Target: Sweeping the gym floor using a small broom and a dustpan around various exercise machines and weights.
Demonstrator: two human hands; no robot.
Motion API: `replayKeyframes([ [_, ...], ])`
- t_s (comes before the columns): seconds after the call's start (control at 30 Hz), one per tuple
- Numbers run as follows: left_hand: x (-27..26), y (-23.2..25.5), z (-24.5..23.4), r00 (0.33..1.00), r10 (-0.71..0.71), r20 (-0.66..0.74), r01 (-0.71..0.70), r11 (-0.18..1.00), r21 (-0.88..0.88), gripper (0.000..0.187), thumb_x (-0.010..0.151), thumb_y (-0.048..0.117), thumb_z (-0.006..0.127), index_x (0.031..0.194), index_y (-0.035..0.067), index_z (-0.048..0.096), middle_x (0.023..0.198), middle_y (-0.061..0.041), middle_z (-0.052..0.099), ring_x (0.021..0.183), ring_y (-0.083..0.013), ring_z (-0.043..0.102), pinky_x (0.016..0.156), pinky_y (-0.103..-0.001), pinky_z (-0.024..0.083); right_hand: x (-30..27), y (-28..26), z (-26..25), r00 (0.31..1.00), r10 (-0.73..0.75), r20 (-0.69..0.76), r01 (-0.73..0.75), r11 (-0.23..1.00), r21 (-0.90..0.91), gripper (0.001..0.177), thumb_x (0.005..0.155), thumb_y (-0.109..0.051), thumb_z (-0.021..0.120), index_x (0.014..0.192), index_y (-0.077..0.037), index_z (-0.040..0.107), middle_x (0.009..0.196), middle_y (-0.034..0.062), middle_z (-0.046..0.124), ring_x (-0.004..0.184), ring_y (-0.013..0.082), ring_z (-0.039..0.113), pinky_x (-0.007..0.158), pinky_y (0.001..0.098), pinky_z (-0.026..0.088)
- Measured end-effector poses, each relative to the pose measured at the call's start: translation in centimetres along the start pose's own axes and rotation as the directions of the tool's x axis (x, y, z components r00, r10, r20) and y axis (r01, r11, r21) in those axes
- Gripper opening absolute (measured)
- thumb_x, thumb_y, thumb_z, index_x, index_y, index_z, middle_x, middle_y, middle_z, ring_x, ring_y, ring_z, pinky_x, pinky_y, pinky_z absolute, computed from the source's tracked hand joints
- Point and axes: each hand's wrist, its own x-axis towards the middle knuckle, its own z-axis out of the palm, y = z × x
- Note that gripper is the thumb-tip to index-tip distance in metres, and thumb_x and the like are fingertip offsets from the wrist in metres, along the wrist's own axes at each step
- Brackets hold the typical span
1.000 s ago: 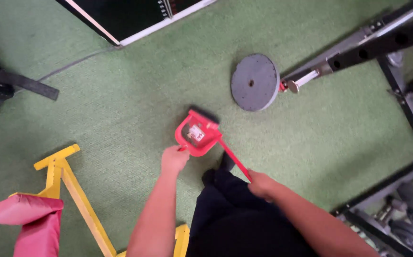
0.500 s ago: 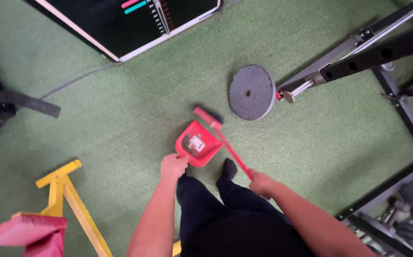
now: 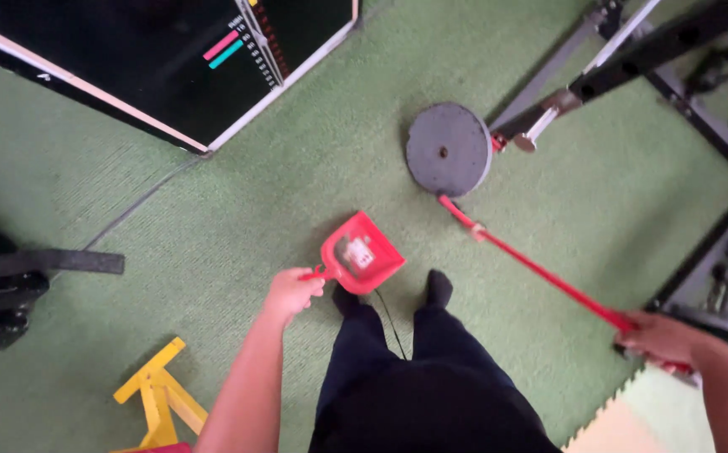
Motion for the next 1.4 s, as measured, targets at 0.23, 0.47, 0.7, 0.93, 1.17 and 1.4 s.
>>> replayKeyframes([
  [0.23, 0.3, 1.6, -1.0, 0.967, 0.256, -0.006, -0.225, 0.860, 0.459, 0.043, 0.079, 0.026, 0.078, 0.116, 0.006, 0.077, 0.094, -0.015, 0.077, 0.078, -0.0257, 0.070, 0.069, -0.038, 0.055, 6.7, -6.4, 15.1, 0.985, -0.160, -0.061, 0.154, 0.984, -0.094, 0.059, 0.093, -0.028, 0.068, 0.148, -0.011, 0.057, 0.063, 0.0013, 0.049, 0.050, 0.0151, 0.046, 0.045, 0.0357, 0.037],
  [0.47, 0.2, 3.4, -1.5, 0.933, 0.359, 0.001, -0.278, 0.719, 0.638, 0.045, 0.076, 0.034, 0.076, 0.113, 0.009, 0.075, 0.109, -0.019, 0.074, 0.103, -0.0360, 0.070, 0.090, -0.044, 0.055, -6.0, -19.2, 32.1, 0.971, -0.218, 0.102, 0.236, 0.943, -0.235, 0.069, 0.084, -0.017, 0.061, 0.151, -0.020, 0.043, 0.071, 0.0100, 0.063, 0.050, 0.0204, 0.059, 0.047, 0.0374, 0.049],
  [0.7, 0.1, 5.1, -2.5, 0.951, 0.308, 0.009, -0.245, 0.738, 0.628, 0.044, 0.077, 0.035, 0.076, 0.113, 0.010, 0.075, 0.106, -0.020, 0.074, 0.101, -0.0356, 0.071, 0.089, -0.044, 0.056, -9.2, -11.1, 23.3, 0.975, -0.171, 0.139, 0.167, 0.985, 0.043, 0.075, 0.091, -0.025, 0.067, 0.159, -0.030, 0.036, 0.065, 0.0021, 0.053, 0.049, 0.0142, 0.047, 0.043, 0.0316, 0.040],
  [0.93, -0.3, 5.3, -1.5, 0.946, 0.323, 0.013, -0.256, 0.724, 0.641, 0.041, 0.078, 0.035, 0.075, 0.109, 0.009, 0.076, 0.105, -0.019, 0.074, 0.100, -0.0356, 0.072, 0.089, -0.044, 0.056, -1.1, -7.6, 21.0, 0.997, -0.070, -0.012, 0.071, 0.969, 0.235, 0.051, 0.097, -0.027, 0.065, 0.145, -0.011, 0.052, 0.066, 0.0012, 0.049, 0.051, 0.0140, 0.042, 0.043, 0.0324, 0.034],
  [1.17, -1.1, 4.5, -2.6, 0.954, 0.300, -0.023, -0.226, 0.765, 0.603, 0.042, 0.079, 0.035, 0.076, 0.113, 0.011, 0.076, 0.100, -0.017, 0.076, 0.092, -0.0322, 0.072, 0.082, -0.042, 0.056, -1.4, -19.3, 35.5, 0.979, -0.198, 0.050, 0.194, 0.979, 0.065, 0.066, 0.090, -0.019, 0.063, 0.153, -0.019, 0.043, 0.071, 0.0026, 0.059, 0.051, 0.0154, 0.053, 0.045, 0.0340, 0.046],
  [1.4, 0.5, 1.2, -8.3, 0.990, 0.114, -0.085, -0.106, 0.990, 0.092, 0.035, 0.080, 0.019, 0.077, 0.113, 0.007, 0.076, 0.074, -0.006, 0.070, 0.053, -0.0119, 0.055, 0.049, -0.031, 0.044, -8.7, -21.6, 30.1, 0.931, -0.325, 0.166, 0.233, 0.880, 0.414, 0.064, 0.093, -0.018, 0.060, 0.155, -0.021, 0.042, 0.064, -0.0026, 0.043, 0.044, 0.0084, 0.038, 0.038, 0.0270, 0.034],
])
